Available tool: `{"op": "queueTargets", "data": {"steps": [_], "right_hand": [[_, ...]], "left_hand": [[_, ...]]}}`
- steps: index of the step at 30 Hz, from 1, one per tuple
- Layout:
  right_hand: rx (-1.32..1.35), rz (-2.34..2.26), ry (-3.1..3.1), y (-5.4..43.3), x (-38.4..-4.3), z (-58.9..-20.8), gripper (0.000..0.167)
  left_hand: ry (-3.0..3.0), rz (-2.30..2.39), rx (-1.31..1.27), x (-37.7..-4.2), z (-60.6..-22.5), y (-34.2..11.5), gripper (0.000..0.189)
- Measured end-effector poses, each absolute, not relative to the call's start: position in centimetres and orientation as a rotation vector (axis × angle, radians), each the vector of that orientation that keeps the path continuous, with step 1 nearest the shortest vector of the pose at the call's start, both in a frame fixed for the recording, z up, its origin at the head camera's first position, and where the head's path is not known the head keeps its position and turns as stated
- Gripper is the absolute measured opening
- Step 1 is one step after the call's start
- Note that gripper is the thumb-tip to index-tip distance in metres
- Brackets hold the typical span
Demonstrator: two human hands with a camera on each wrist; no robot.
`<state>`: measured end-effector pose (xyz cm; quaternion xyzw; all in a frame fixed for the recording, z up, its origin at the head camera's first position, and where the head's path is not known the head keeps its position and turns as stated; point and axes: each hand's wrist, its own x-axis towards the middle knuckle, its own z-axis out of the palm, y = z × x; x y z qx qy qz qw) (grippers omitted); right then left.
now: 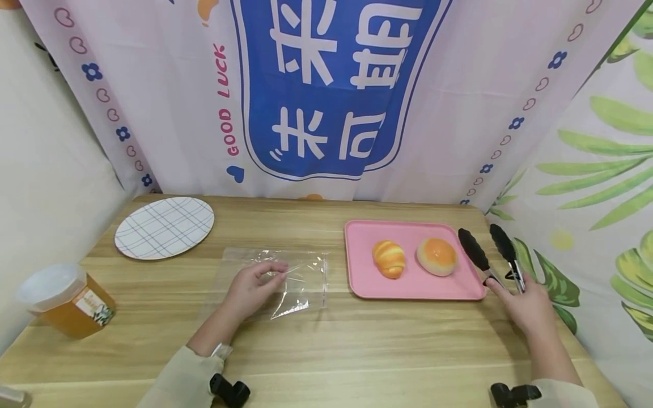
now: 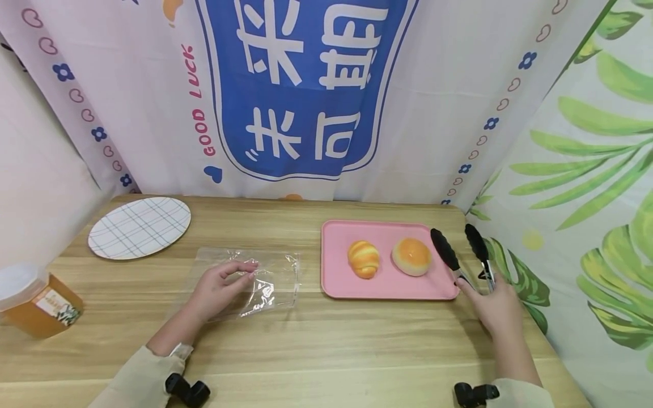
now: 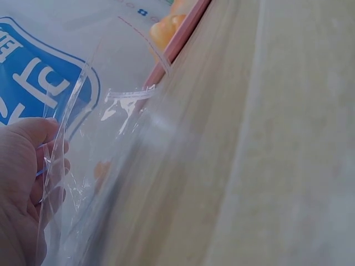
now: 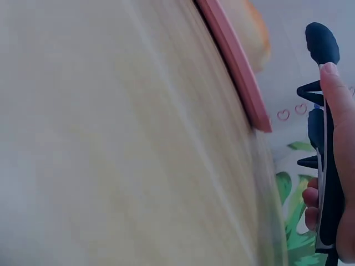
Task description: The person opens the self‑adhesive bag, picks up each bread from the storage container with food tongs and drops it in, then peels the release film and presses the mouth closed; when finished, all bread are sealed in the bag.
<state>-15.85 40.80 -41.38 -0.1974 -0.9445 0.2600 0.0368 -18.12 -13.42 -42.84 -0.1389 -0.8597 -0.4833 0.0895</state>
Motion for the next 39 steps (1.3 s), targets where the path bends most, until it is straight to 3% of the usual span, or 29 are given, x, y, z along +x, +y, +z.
{"op": "queueTargets", "data": {"steps": [12,22,39], "right_hand": [[-0.269,0.581,-3.026,37.8,-14.6,-40.7,0.109],[-0.274,0.404,-3.142,37.2,-14.8,-40.4,0.118],[-0.27,0.378,-3.154,37.1,-15.0,-39.8,0.115]], "left_hand": [[-2.535,-1.449,-0.38,-18.1,-43.1,-13.6,0.016],[-2.543,-1.452,-0.367,-18.2,-43.2,-13.4,0.015],[-2.541,-1.452,-0.381,-18.2,-43.3,-13.5,0.016]]}}
